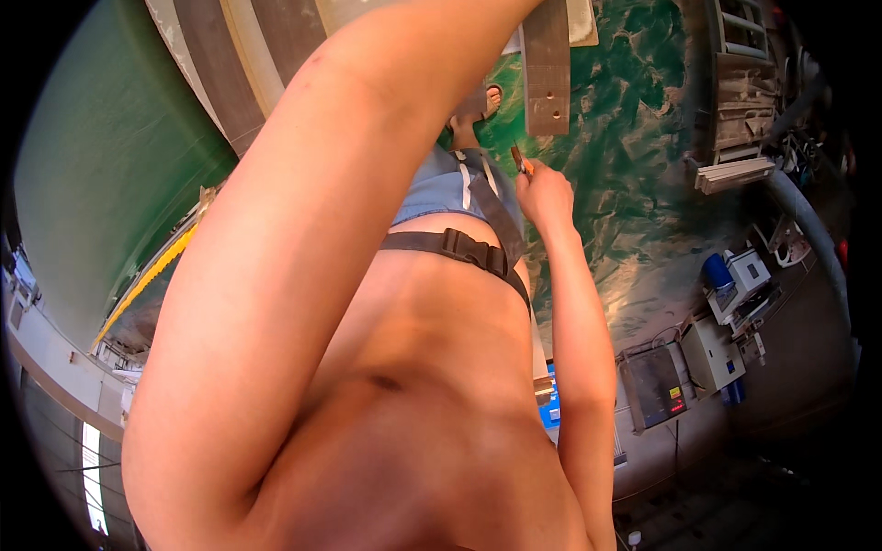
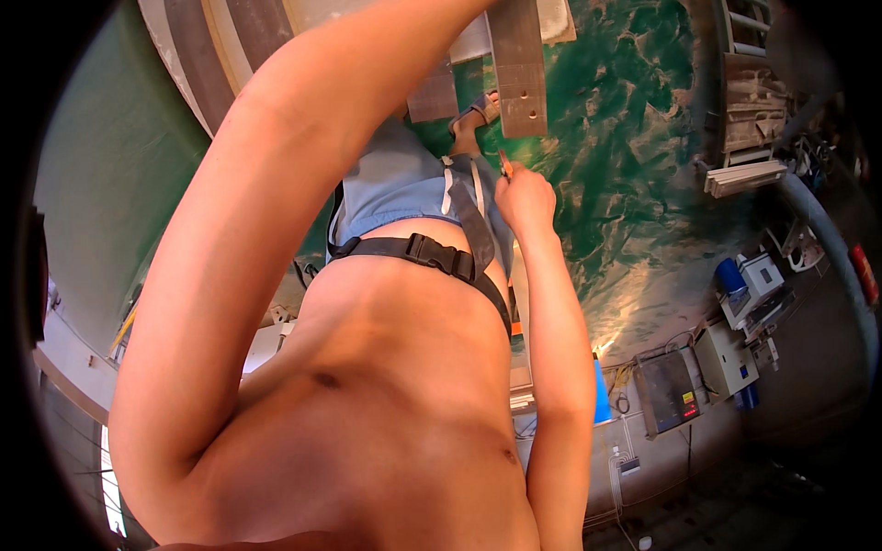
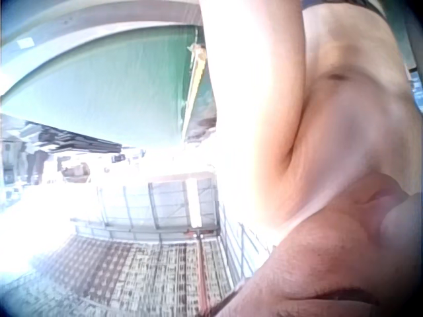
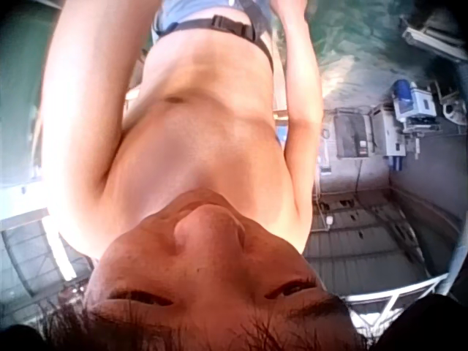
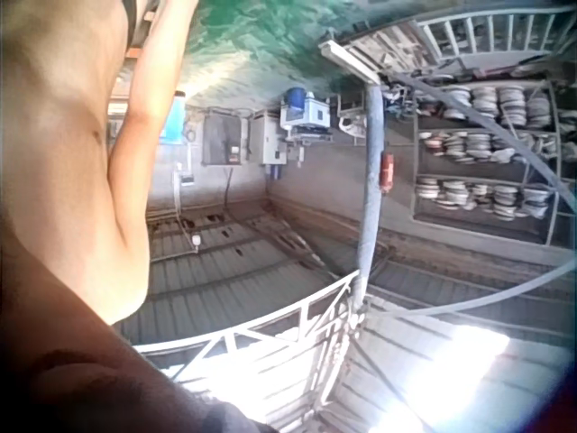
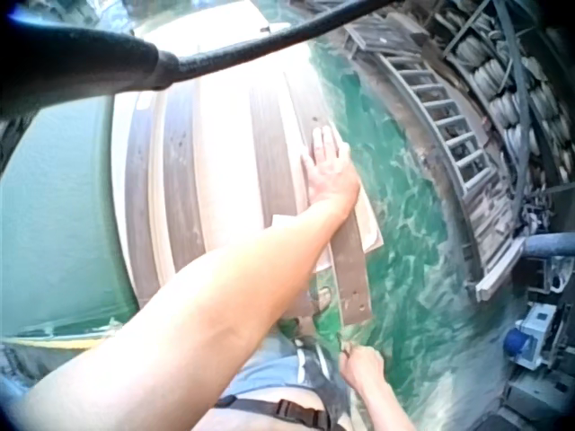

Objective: The person picks up wood panels from a table, places them into a machinery slot for processing, and then uses a utility knife to trim the edges of the panels after retrieving them.

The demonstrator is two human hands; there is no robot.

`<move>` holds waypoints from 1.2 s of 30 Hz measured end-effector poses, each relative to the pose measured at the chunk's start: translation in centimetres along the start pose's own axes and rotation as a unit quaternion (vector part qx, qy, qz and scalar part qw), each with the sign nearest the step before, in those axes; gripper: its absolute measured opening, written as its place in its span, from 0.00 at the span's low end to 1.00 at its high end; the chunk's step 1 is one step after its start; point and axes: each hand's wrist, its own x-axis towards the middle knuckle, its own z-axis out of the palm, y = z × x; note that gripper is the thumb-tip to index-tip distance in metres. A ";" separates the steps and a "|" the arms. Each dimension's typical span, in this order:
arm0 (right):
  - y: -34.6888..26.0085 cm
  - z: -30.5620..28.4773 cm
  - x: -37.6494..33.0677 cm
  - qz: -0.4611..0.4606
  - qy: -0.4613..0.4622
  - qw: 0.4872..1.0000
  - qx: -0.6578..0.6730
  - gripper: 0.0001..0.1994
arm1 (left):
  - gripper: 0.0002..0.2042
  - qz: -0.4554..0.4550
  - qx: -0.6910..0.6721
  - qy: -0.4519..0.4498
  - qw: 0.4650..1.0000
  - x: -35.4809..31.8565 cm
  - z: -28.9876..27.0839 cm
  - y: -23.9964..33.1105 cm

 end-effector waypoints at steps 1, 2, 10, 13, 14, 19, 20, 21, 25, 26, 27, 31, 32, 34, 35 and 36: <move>0.3 0.5 -0.5 -0.007 0.014 0.999 0.036 0.12 | 0.21 -0.003 0.005 -0.006 1.000 0.0 0.0 0.0; 0.6 0.9 -0.8 -0.016 0.032 0.997 0.073 0.12 | 0.21 0.005 0.008 -0.004 1.000 0.1 0.1 -0.2; 3.7 4.1 -3.5 -0.018 0.028 0.968 0.250 0.15 | 0.23 0.008 0.034 -0.009 0.999 0.4 -0.3 -1.6; 5.7 5.6 -4.8 -0.004 0.046 0.963 0.265 0.15 | 0.25 0.013 0.103 -0.051 0.993 0.3 -2.2 -2.7; 6.2 5.8 -4.9 -0.014 0.052 0.961 0.271 0.15 | 0.25 0.011 0.134 -0.060 0.989 0.6 -2.5 -3.2; 8.8 7.4 -6.2 0.046 0.039 0.942 0.329 0.13 | 0.32 -0.027 0.096 -0.089 0.991 1.3 -5.0 -3.6; 9.2 7.4 -6.1 0.057 0.024 0.941 0.333 0.12 | 0.35 -0.096 0.092 -0.093 0.987 1.5 -5.7 -3.7; 9.6 8.1 -5.9 0.053 0.052 0.944 0.321 0.11 | 0.39 -0.161 0.085 -0.095 0.979 1.8 -6.3 -3.4; 10.5 9.2 -5.2 0.022 0.063 0.929 0.364 0.10 | 0.47 -0.261 0.064 -0.124 0.955 3.9 -9.1 -2.5; 10.6 9.5 -4.9 0.013 0.068 0.921 0.384 0.09 | 0.50 -0.316 0.058 -0.147 0.936 4.6 -9.3 -2.5; 11.1 10.9 -4.5 0.011 0.078 0.921 0.381 0.09 | 0.52 -0.368 0.050 -0.171 0.913 5.4 -9.3 -2.5; 8.8 8.5 -5.3 0.042 0.071 0.910 0.406 0.09 | 0.52 -0.391 0.038 -0.157 0.906 7.5 -8.4 -3.1; 8.5 8.0 -5.4 0.042 0.069 0.911 0.404 0.09 | 0.51 -0.390 0.043 -0.160 0.906 7.5 -8.2 -3.1; 7.5 7.0 -5.9 -0.005 0.114 0.923 0.367 0.11 | 0.51 -0.394 0.054 -0.171 0.901 6.6 -8.0 -3.4; 6.0 4.9 -6.5 -0.023 0.108 0.937 0.331 0.14 | 0.50 -0.402 0.044 -0.168 0.899 6.8 -8.4 -3.4; 5.0 3.6 -6.6 -0.018 0.103 0.940 0.324 0.14 | 0.49 -0.409 0.030 -0.168 0.896 7.0 -8.4 -3.0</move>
